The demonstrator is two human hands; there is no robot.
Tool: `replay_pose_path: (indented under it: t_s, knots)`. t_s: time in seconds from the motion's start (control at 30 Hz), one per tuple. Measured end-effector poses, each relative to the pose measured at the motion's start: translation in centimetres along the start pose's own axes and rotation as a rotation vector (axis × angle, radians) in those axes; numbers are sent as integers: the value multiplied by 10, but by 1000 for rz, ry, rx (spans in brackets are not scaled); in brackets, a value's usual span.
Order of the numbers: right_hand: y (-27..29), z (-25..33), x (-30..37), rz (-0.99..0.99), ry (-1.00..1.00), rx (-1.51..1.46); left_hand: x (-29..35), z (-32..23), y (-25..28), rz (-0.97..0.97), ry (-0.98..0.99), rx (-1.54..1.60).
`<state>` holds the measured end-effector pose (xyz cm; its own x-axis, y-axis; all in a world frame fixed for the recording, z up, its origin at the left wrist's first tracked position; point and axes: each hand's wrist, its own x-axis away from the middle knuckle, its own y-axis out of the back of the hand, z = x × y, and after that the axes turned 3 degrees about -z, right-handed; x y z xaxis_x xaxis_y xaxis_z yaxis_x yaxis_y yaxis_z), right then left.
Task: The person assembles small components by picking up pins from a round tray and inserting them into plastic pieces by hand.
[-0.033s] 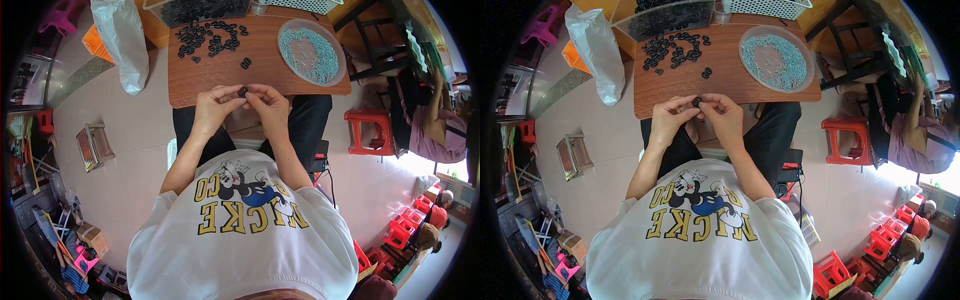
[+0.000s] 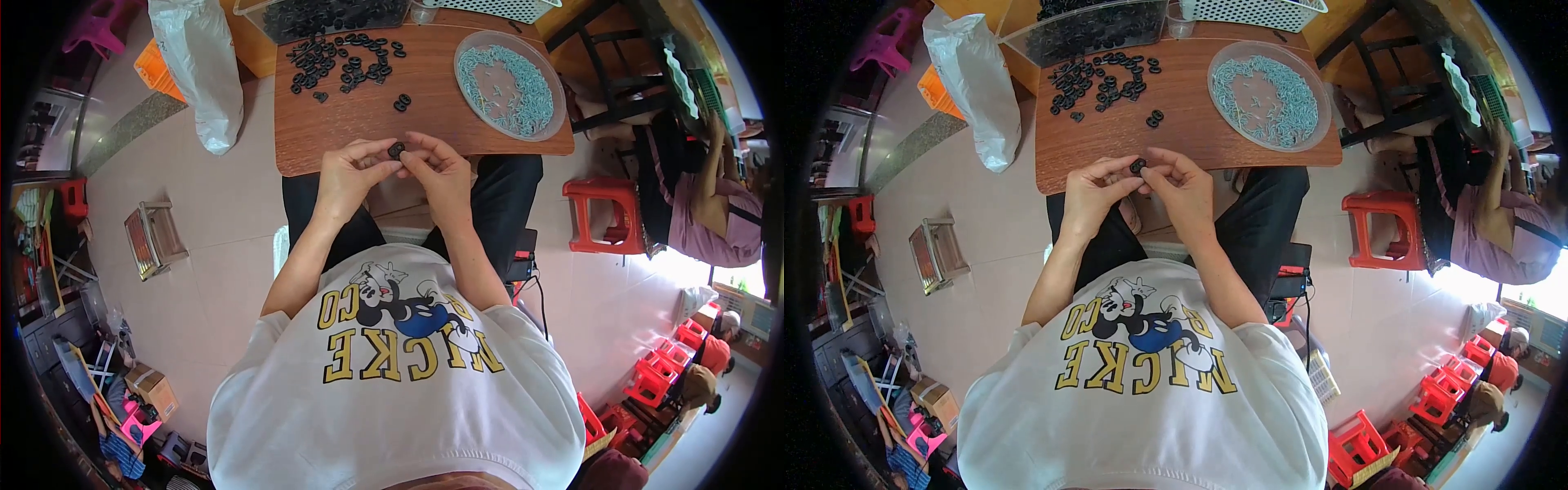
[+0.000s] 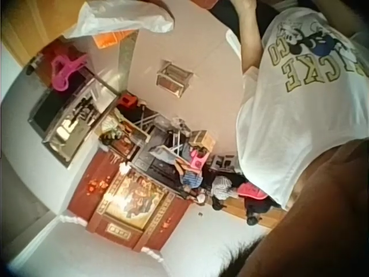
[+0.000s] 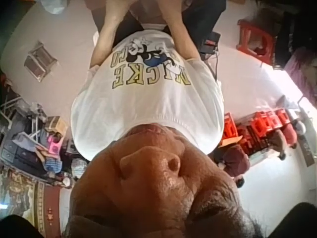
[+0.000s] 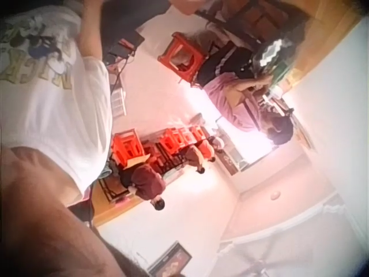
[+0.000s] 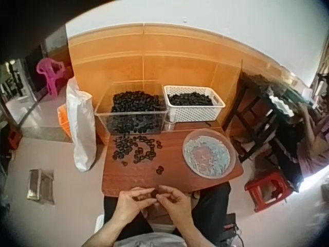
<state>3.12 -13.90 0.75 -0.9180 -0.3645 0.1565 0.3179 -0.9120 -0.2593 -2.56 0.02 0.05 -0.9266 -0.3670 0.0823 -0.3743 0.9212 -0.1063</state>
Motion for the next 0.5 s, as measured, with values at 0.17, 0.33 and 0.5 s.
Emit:
replay_pose_path:
  t_s: [0.17,0.33,0.5]
  knots:
    - [12,-11,-8,141,56,64,-1,3,5,35,-7,-105]
    - [14,-12,-7,149,18,41,-1,1,3,64,-137,-181]
    - [13,-13,-5,124,27,15,2,2,0,35,-183,-202]
